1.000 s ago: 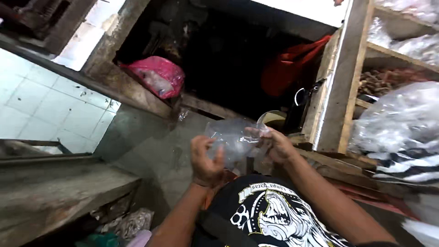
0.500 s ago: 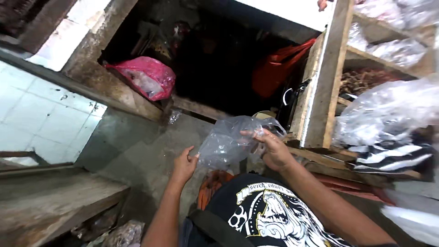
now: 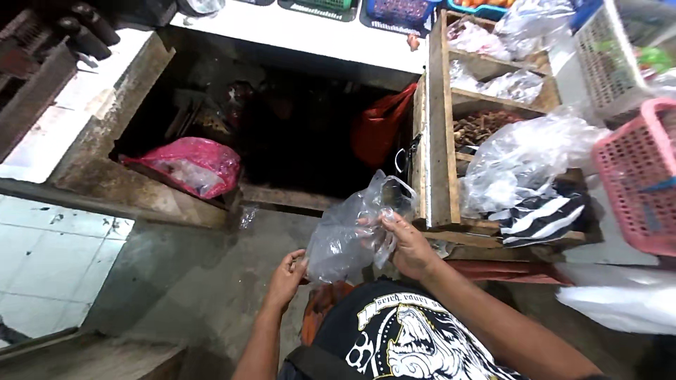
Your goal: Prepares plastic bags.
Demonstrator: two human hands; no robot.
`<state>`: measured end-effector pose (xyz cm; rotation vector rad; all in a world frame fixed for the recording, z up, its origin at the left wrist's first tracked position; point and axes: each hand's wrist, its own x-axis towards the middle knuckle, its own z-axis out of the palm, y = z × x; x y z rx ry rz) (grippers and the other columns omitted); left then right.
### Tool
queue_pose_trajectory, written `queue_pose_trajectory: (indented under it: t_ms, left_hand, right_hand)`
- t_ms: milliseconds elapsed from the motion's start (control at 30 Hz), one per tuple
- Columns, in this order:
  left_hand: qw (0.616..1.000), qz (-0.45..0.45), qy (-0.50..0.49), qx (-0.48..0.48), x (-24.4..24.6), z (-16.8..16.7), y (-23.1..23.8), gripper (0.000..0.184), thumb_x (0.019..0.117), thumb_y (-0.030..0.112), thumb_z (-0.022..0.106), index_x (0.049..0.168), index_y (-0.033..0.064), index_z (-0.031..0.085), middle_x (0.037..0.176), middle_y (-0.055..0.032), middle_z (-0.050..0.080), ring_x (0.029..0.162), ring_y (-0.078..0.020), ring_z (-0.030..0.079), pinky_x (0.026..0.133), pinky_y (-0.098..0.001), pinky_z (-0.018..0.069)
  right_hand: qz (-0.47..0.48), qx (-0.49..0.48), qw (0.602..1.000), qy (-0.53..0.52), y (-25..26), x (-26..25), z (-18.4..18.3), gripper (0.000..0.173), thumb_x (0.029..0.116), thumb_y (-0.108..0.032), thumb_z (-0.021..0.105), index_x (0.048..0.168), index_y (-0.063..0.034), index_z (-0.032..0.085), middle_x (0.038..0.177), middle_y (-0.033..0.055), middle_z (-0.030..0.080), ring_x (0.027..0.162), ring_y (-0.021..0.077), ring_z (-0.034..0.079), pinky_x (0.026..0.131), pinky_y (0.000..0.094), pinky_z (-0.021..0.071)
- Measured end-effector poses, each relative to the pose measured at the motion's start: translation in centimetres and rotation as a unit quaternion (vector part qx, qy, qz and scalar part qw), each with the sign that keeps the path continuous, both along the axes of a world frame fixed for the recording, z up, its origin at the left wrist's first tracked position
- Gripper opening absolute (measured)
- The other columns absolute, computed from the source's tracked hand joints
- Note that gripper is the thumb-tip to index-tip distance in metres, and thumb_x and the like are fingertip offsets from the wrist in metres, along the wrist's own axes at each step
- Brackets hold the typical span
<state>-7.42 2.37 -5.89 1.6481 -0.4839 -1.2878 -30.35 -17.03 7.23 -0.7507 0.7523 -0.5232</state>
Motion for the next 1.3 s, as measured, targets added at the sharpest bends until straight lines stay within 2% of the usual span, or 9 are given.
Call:
queue_pose_trajectory:
  t_ms: [167, 267, 467, 567, 633, 767, 1033, 1167, 1300]
  left_hand:
    - [0.993, 0.109, -0.028, -0.017, -0.1, -0.1, -0.9, 0.031, 0.0984, 0.005, 0.060, 0.129, -0.0004, 0.060, 0.107, -0.0167, 0.070, 0.081, -0.0243, 0.072, 0.070, -0.0405, 0.0631]
    - [0.979, 0.193, -0.071, 0.009, 0.7, 0.4, -1.2, 0.026, 0.1040, 0.011, 0.055, 0.125, -0.0021, 0.061, 0.108, -0.0171, 0.067, 0.080, -0.0223, 0.070, 0.068, -0.0416, 0.0620]
    - [0.944, 0.326, -0.047, 0.019, 3.1, 1.6, -1.0, 0.029, 0.1056, 0.016, 0.049, 0.129, 0.0023, 0.059, 0.100, -0.0075, 0.066, 0.076, -0.0126, 0.065, 0.066, -0.0342, 0.0573]
    - [0.928, 0.364, -0.072, 0.038, 4.8, 1.1, 0.1, 0.029, 0.1067, 0.022, 0.048, 0.127, 0.0026, 0.058, 0.086, -0.0035, 0.059, 0.065, -0.0114, 0.058, 0.060, -0.0329, 0.0539]
    - [0.931, 0.337, -0.125, 0.064, 5.7, 1.1, 0.8, 0.032, 0.1092, 0.027, 0.046, 0.131, 0.0056, 0.054, 0.078, 0.0003, 0.054, 0.054, -0.0078, 0.055, 0.049, -0.0262, 0.0516]
    - [0.988, 0.108, -0.098, 0.058, 4.8, 3.1, 0.6, 0.055, 0.1107, 0.039, 0.034, 0.160, 0.0139, 0.030, 0.145, -0.0169, 0.051, 0.108, -0.0230, 0.064, 0.084, -0.0404, 0.0564]
    - [0.946, 0.318, -0.050, 0.035, 3.6, 2.5, 0.4, 0.078, 0.1053, 0.066, 0.015, 0.141, 0.0092, 0.054, 0.119, -0.0131, 0.065, 0.095, -0.0244, 0.068, 0.079, -0.0421, 0.0581]
    - [0.974, 0.217, -0.057, 0.016, 4.8, 3.2, 3.7, 0.054, 0.1110, 0.043, 0.028, 0.142, 0.0078, 0.053, 0.113, -0.0140, 0.068, 0.090, -0.0238, 0.070, 0.080, -0.0423, 0.0595]
    - [0.994, 0.111, -0.005, 0.017, 4.6, 3.8, 4.9, 0.047, 0.1001, 0.018, 0.047, 0.146, 0.0112, 0.049, 0.118, -0.0177, 0.068, 0.092, -0.0282, 0.073, 0.081, -0.0419, 0.0616]
  right_hand:
    - [0.029, -0.022, 0.999, 0.021, 0.2, -0.8, 0.5, 0.027, 0.1064, -0.009, 0.050, 0.132, -0.0004, 0.051, 0.125, 0.0197, 0.067, 0.104, 0.0290, 0.071, 0.091, 0.0454, 0.0600]
    - [0.090, -0.096, 0.991, 0.031, 0.4, -1.1, 0.4, 0.031, 0.0972, 0.000, 0.062, 0.126, 0.0002, 0.052, 0.126, 0.0156, 0.066, 0.107, 0.0251, 0.069, 0.091, 0.0418, 0.0591]
    - [0.229, -0.269, 0.911, 0.214, -0.2, -1.6, -0.3, 0.037, 0.1011, -0.005, 0.055, 0.138, -0.0063, 0.057, 0.123, 0.0113, 0.067, 0.094, 0.0171, 0.071, 0.082, 0.0377, 0.0611]
    - [0.247, -0.309, 0.878, 0.270, -0.7, -1.9, -0.2, 0.033, 0.1011, -0.011, 0.058, 0.134, -0.0056, 0.061, 0.121, 0.0126, 0.069, 0.102, 0.0189, 0.070, 0.093, 0.0399, 0.0571]
    - [0.230, -0.306, 0.884, 0.267, -1.0, -2.1, -0.2, 0.028, 0.1013, -0.012, 0.057, 0.127, -0.0040, 0.063, 0.114, 0.0117, 0.070, 0.099, 0.0180, 0.069, 0.092, 0.0386, 0.0566]
    - [0.183, -0.224, 0.932, 0.219, -1.4, -2.2, 0.2, 0.025, 0.1046, -0.016, 0.055, 0.125, -0.0037, 0.062, 0.099, 0.0064, 0.070, 0.073, 0.0107, 0.062, 0.065, 0.0280, 0.0527]
    - [0.087, -0.167, 0.960, 0.208, -0.5, -1.6, 0.0, 0.024, 0.1051, -0.016, 0.056, 0.128, -0.0091, 0.063, 0.092, 0.0037, 0.072, 0.056, 0.0066, 0.053, 0.051, 0.0221, 0.0452]
    - [0.075, -0.155, 0.964, 0.204, -0.3, -1.5, 0.1, 0.024, 0.1056, -0.014, 0.054, 0.127, -0.0085, 0.063, 0.095, 0.0071, 0.072, 0.055, 0.0078, 0.053, 0.049, 0.0217, 0.0431]
    - [0.085, -0.145, 0.968, 0.184, 0.1, -1.3, -0.2, 0.023, 0.1054, -0.012, 0.054, 0.126, -0.0068, 0.063, 0.094, 0.0089, 0.073, 0.054, 0.0080, 0.053, 0.048, 0.0211, 0.0432]
